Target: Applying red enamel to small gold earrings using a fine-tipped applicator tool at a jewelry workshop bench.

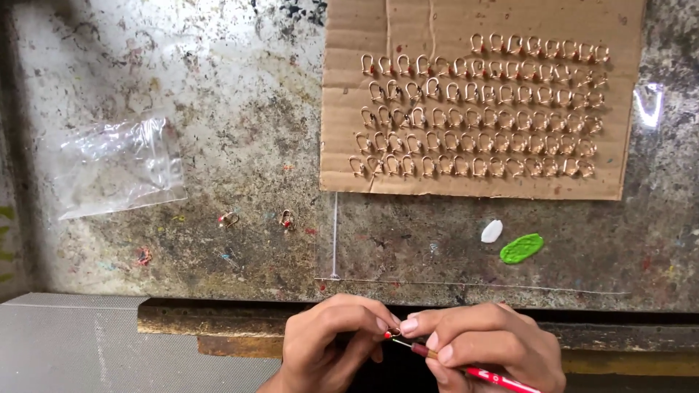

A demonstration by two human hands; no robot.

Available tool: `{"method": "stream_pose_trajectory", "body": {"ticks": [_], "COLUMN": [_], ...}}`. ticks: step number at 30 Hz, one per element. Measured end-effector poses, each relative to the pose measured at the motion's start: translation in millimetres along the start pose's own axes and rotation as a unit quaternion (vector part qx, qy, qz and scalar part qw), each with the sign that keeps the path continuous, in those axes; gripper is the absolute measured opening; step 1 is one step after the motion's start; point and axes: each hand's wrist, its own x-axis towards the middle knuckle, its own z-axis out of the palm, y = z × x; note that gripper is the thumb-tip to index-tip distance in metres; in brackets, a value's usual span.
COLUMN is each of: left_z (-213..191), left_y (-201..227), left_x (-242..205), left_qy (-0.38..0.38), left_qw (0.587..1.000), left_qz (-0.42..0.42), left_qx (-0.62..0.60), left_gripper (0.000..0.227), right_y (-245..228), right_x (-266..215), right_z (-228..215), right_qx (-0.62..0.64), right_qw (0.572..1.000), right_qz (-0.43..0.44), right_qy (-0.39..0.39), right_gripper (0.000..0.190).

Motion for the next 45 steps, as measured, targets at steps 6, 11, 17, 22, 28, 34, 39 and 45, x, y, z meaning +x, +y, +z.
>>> {"method": "stream_pose_trajectory", "body": {"ticks": [6, 11, 17, 22, 28, 34, 39, 45], "left_z": [-3, -4, -7, -8, -10, -11, -13, -13], "left_y": [-4, -5, -4, -6, -8, -9, -9, -11], "left_x": [-1, 0, 2, 2, 1, 1, 1, 0], "left_qy": [-0.007, -0.012, -0.019, -0.026, -0.038, -0.045, -0.055, -0.057], "left_qw": [1.000, 1.000, 1.000, 0.999, 0.999, 0.999, 0.998, 0.998], "left_qz": [0.010, 0.016, 0.020, 0.030, 0.028, 0.026, 0.026, 0.029], "left_qx": [0.003, 0.015, 0.010, 0.015, 0.008, 0.002, -0.008, -0.014], "left_gripper": [0.002, 0.003, 0.005, 0.006, 0.004, 0.004, 0.005, 0.006], "right_y": [0, 0, -1, 1, -3, -1, -1, -4], "right_x": [1, 0, -1, -2, 0, -1, -1, 2], "right_z": [-1, 2, 3, -1, -1, 2, -2, 0], "right_qx": [-0.026, -0.021, -0.032, -0.039, -0.038, -0.038, -0.031, -0.036], "right_qw": [0.999, 1.000, 0.999, 0.998, 0.998, 0.998, 0.998, 0.997], "right_qz": [0.007, 0.013, 0.022, 0.023, 0.033, 0.037, 0.039, 0.051], "right_qy": [-0.023, -0.018, -0.019, -0.034, -0.040, -0.022, -0.046, -0.041], "right_gripper": [0.009, 0.009, 0.009, 0.010, 0.009, 0.009, 0.009, 0.010]}}
